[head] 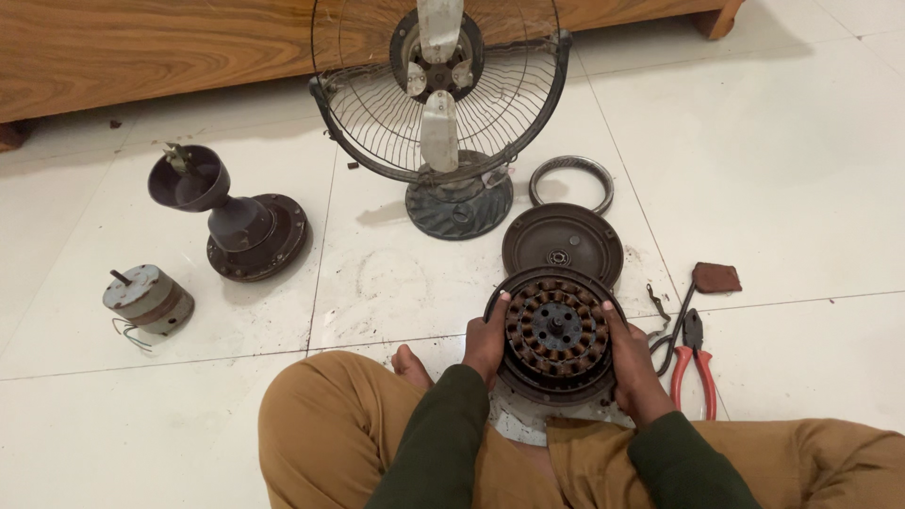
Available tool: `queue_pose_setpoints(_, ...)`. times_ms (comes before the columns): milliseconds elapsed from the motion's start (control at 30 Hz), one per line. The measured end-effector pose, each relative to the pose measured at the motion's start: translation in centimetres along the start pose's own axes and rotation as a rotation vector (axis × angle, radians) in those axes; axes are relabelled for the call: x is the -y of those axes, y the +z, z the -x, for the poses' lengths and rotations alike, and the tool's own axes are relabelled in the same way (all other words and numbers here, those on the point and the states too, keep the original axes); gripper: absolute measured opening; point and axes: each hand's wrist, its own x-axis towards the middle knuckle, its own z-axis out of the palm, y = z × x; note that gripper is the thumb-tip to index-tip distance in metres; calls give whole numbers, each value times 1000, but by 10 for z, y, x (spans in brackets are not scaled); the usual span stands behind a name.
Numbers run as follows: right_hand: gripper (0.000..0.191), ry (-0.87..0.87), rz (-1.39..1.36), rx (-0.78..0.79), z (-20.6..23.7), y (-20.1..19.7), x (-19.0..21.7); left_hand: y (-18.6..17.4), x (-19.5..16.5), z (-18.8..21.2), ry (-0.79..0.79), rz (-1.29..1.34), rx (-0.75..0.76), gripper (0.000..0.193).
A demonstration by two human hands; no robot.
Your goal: The person sits on the floor repairing a pedestal fan. They scrape dirt from a fan housing with a small tool, use pliers on a fastener, rub a part with a sanding block, then fit the fan's rotor assembly into the housing and press it into place.
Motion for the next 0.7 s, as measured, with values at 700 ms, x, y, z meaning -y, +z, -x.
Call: queue_pose_setpoints(700,60,14,-19,17,1,1,2,2,-2,2,32,54,31,72)
